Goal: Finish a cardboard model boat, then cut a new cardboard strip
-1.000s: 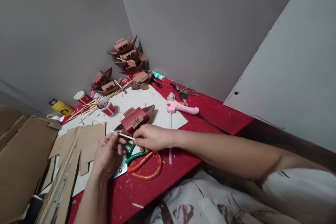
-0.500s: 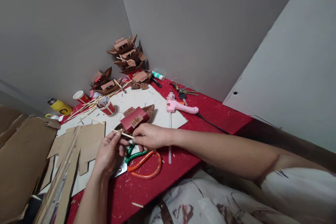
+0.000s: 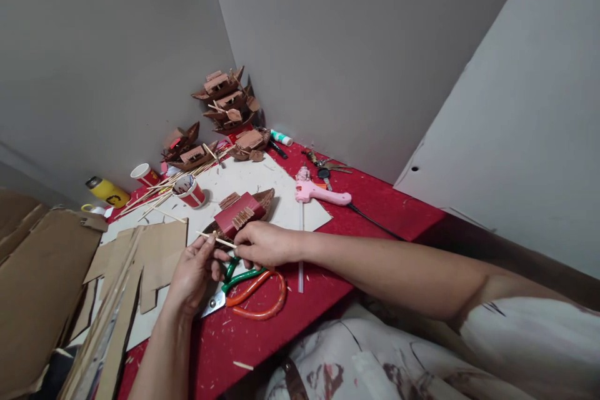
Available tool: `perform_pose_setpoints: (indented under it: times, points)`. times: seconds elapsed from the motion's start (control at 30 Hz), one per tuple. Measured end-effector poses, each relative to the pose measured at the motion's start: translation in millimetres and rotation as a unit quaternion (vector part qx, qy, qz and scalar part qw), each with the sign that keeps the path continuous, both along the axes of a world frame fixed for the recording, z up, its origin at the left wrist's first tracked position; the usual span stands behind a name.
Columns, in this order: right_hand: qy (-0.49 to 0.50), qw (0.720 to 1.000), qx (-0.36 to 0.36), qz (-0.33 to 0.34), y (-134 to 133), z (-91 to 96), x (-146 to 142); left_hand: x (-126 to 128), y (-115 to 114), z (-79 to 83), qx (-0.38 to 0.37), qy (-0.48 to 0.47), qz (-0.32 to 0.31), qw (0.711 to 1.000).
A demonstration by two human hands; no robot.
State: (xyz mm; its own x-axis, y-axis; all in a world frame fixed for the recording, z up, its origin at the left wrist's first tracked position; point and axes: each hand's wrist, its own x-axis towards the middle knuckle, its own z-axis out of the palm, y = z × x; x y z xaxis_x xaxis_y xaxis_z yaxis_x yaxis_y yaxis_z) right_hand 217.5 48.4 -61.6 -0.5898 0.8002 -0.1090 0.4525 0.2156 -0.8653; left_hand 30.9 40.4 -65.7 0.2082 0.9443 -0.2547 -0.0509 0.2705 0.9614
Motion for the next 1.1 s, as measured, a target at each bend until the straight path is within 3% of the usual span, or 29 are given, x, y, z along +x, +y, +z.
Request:
perform_pose_setpoints:
  times: [0.2, 0.5, 0.6, 0.7, 0.8, 0.9, 1.1]
  points:
    - [-0.032, 0.999, 0.039, -0.009, -1.9, 1.5, -1.2, -0.5, -1.0, -1.4, 0.009, -0.003, 0.005, 1.0]
    - [-0.081, 0.977, 0.188, -0.057, -15.0, 17.6, 4.4, -1.5, -0.9, -1.5, 0.014, -0.005, 0.015, 1.0]
    - [-0.072, 0.969, 0.219, -0.084, -24.0, 26.4, 27.5, -1.4, -1.7, -1.3, 0.013, -0.003, 0.023, 1.0]
    - [-0.076, 0.956, 0.236, -0.155, -27.5, 29.1, 65.5, -1.9, -2.5, -1.4, 0.01, -0.005, 0.016, 1.0]
    - [-0.216, 0.893, 0.294, -0.264, -22.3, 21.6, 104.9, -2.6, -3.0, -1.7, 0.01, -0.009, 0.016, 1.0]
    - [-0.36, 0.846, 0.295, -0.261, -14.6, 9.1, 130.4, -3.3, -3.1, -2.0, 0.003, -0.013, 0.023, 1.0]
    - [-0.395, 0.845, 0.268, -0.24, -6.7, -13.4, 140.8, -5.2, -4.2, -3.5, 0.008, -0.023, 0.026, 0.999]
